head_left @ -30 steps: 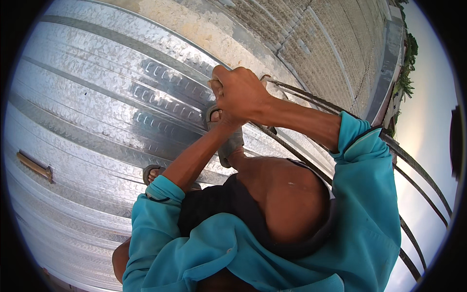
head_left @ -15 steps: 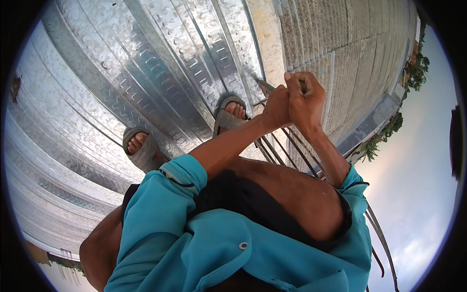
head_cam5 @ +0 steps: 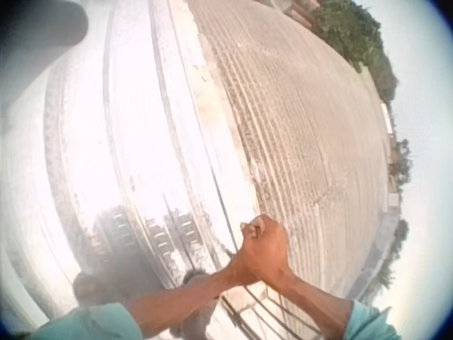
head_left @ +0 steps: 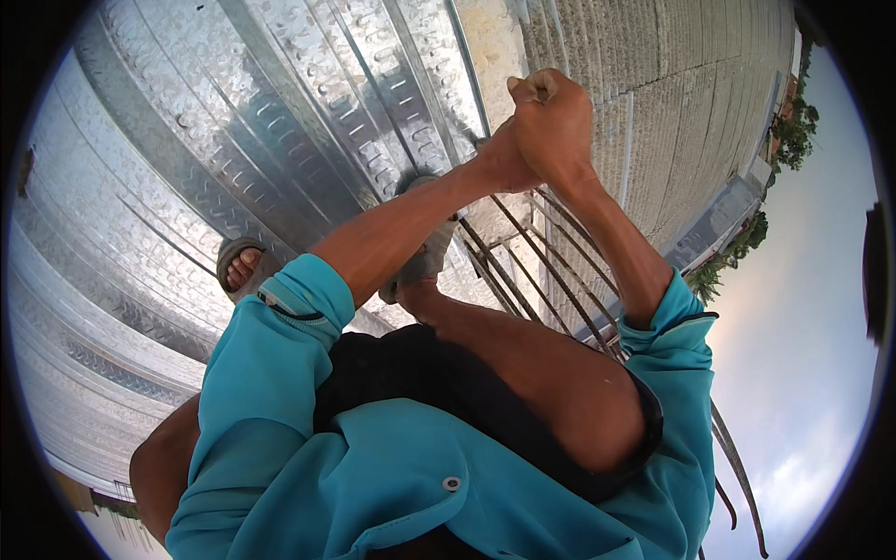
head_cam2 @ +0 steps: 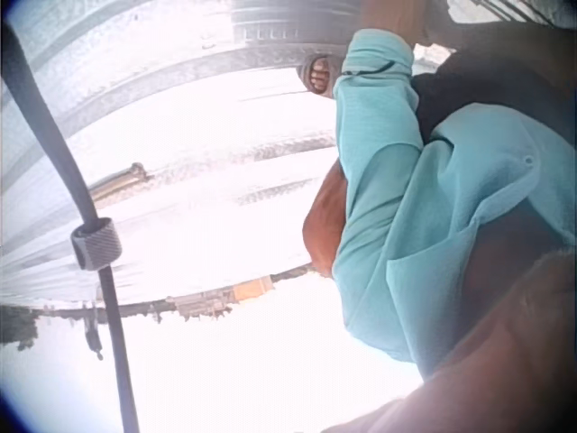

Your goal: The person secures metal roof sheets to a roof structure using a hammer and nails. They walk across the corrugated metal surface, retrieve nails from a bucket, and hammer them into the sheets to fasten them in place.

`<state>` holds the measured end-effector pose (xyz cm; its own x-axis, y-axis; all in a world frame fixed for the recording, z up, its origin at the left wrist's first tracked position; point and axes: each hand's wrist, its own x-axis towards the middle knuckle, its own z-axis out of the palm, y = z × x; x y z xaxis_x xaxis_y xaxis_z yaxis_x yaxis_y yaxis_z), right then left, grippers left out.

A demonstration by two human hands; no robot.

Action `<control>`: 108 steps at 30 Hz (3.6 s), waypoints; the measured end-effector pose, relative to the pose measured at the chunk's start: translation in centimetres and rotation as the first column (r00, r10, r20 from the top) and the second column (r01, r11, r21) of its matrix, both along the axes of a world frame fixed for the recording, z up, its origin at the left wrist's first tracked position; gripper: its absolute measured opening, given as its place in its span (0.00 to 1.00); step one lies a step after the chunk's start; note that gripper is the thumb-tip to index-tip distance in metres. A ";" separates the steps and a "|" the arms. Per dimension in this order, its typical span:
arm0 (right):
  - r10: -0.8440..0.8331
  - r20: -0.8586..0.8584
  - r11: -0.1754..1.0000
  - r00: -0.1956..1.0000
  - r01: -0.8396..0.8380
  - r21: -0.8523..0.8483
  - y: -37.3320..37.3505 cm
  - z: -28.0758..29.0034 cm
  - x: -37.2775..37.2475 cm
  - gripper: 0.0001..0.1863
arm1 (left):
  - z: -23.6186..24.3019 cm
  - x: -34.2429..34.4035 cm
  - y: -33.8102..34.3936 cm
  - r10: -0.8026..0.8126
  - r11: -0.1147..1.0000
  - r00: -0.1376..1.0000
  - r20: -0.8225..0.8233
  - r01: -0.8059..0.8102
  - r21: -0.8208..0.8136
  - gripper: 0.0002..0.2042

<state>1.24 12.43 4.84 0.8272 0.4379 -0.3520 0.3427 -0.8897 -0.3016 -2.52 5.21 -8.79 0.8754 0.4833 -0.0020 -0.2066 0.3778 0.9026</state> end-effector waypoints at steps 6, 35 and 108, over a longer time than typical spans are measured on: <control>-0.199 -0.075 0.978 0.977 0.203 0.050 -4.0 3.8 -2.6 0.11 | 6.5 -4.9 1.4 -0.146 0.942 0.964 -0.221 0.204 0.266 0.15; -0.067 -0.154 0.947 0.986 0.111 0.300 -12.0 4.2 1.2 0.12 | 2.9 -16.0 49.3 0.903 0.300 0.394 -0.168 -0.302 0.905 0.14; -0.528 -0.416 0.729 0.740 0.646 0.224 -21.3 10.4 -2.0 0.05 | 9.2 -17.1 19.4 -0.359 -0.127 0.411 -0.838 0.868 0.480 0.13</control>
<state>-0.76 -8.86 15.21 0.8304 0.0353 -0.5560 -0.3772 -0.6989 -0.6077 -19.58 24.60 0.38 0.7797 -0.3743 -0.5019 -0.0089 -0.8082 0.5889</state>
